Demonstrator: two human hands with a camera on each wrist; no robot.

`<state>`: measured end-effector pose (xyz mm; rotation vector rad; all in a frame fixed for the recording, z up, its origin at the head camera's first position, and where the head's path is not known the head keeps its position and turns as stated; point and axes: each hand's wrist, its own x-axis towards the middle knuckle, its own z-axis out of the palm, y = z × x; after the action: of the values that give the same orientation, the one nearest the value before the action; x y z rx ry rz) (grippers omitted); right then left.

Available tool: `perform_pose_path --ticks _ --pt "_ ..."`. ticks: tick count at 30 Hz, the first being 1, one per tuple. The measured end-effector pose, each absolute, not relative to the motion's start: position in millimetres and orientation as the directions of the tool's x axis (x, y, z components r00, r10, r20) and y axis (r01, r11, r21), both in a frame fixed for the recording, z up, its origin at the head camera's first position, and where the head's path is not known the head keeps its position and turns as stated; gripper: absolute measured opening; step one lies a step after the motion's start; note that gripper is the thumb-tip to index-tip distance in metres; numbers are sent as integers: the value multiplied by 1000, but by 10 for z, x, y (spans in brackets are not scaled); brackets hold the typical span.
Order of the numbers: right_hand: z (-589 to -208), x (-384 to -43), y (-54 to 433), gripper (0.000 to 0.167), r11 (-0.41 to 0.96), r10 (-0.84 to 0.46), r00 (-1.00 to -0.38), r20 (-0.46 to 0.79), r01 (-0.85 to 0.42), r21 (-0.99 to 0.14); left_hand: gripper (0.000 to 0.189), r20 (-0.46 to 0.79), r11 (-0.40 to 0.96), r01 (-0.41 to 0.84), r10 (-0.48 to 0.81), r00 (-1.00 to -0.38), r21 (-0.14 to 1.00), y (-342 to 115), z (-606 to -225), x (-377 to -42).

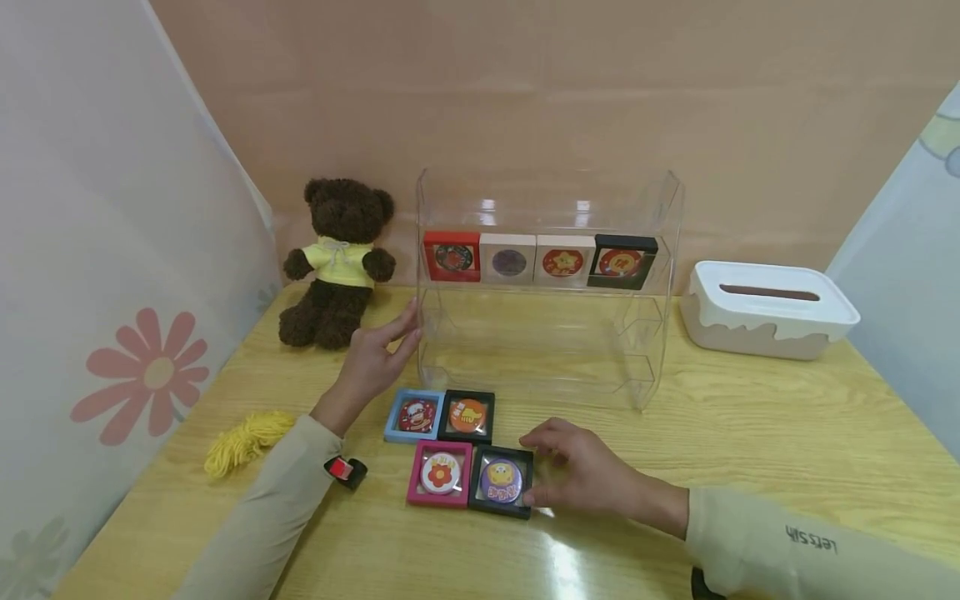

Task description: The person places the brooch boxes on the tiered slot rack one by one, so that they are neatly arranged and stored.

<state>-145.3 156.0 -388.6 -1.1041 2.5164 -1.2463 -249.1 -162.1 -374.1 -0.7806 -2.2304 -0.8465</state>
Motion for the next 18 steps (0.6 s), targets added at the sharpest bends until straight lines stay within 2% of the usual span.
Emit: perform_pose_path --ticks 9,14,18 --pt "-3948 -1431 1528 71 504 -667 -732 135 -578 -642 43 721 619 700 295 -627 356 -1620 -3745 -2494" --pt "-3921 -1430 1534 69 531 -665 -738 116 -577 -621 44 713 619 699 301 -633 359 -1623 -3750 -2498" --pt "-3912 -1434 1559 66 529 -655 -750 91 -541 -654 44 717 619 701 302 -629 355 -1623 -3747 -2493"
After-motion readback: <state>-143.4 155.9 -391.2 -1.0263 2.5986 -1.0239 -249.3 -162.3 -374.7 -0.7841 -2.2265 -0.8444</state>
